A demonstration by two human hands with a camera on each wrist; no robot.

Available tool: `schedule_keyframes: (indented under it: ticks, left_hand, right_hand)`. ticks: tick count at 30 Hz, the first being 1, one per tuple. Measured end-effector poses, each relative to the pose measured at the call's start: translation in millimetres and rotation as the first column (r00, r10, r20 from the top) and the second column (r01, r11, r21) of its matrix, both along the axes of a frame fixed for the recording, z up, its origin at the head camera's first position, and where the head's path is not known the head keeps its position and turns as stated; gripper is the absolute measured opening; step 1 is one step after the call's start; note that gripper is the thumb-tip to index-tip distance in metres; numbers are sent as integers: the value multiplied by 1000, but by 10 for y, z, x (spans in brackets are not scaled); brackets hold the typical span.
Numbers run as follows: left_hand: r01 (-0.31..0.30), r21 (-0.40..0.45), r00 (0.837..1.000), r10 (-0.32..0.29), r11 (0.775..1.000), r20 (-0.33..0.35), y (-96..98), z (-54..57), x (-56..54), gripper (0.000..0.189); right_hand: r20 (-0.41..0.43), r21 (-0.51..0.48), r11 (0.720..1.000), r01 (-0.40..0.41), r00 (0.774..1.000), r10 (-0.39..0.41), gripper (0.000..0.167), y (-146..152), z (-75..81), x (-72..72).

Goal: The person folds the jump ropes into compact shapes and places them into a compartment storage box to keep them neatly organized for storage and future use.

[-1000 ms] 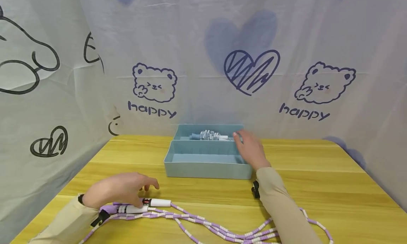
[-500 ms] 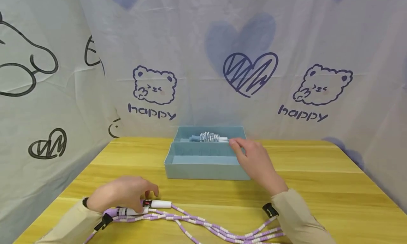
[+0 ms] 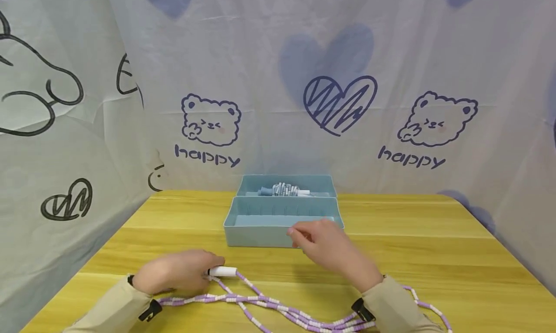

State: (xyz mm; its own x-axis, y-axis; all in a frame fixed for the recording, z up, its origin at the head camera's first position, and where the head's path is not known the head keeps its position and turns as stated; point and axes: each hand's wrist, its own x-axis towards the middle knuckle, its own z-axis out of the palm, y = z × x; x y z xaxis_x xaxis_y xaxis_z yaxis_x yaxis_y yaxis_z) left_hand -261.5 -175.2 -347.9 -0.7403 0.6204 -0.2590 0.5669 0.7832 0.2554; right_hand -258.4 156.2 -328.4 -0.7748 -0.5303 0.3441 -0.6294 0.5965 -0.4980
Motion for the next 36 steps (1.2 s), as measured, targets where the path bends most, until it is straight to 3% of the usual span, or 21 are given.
schedule_keyframes:
  ticks: [2,6,10,12,15,18,19,20,21,23,27,30,33,36]
  left_hand:
    - [21,20,1000,-21,1000,-10,4,-19,-6,28]
    - [83,84,996,-79,993,-42,40,21,-15,26]
    - [158,159,986,-147,975,-79,170,207,-3,20]
    - [195,193,979,-177,962,-103,269,326,11,18]
    - [250,239,964,-217,938,-157,435,485,22,18]
    - [287,279,953,-242,917,-185,604,609,10,17]
    - [293,294,951,-247,910,-184,656,646,7,17]
    - [298,313,951,-251,902,-181,707,681,2,16]
    - [298,330,951,-251,896,-179,754,709,-4,15]
    - [292,357,953,-236,887,-193,837,751,-17,16]
    - [258,396,961,-191,881,-201,962,782,-35,26]
    - [226,422,971,-169,878,-170,1007,765,-48,31]
    - [176,476,984,-163,862,-70,1023,714,-78,28]
    - [133,545,978,-199,828,64,1066,630,-133,19]
  right_hand:
    - [6,47,998,-46,999,46,29,-97,-95,-2]
    - [112,106,988,-112,989,100,34,-279,-245,34]
    - [244,58,987,-147,961,129,47,-380,-297,88]
    - [294,-23,985,-171,940,171,44,-406,-292,109]
    - [400,-237,948,-214,867,296,35,-434,-269,132]
    - [469,-477,856,-199,766,439,35,-438,-254,137]
    - [465,-536,823,-191,746,476,36,-431,-249,129]
    - [446,-580,793,-188,741,502,37,-418,-243,120]
    - [424,-609,771,-188,744,517,35,-399,-234,109]
    - [372,-629,754,-190,777,507,28,-352,-203,84]
    - [325,-639,751,-167,826,460,27,-255,-93,75]
    - [311,-658,740,-140,844,436,31,-218,-5,101]
    - [273,-686,714,-138,861,429,30,-201,75,137]
    - [229,-712,686,-149,874,428,29,-180,146,175]
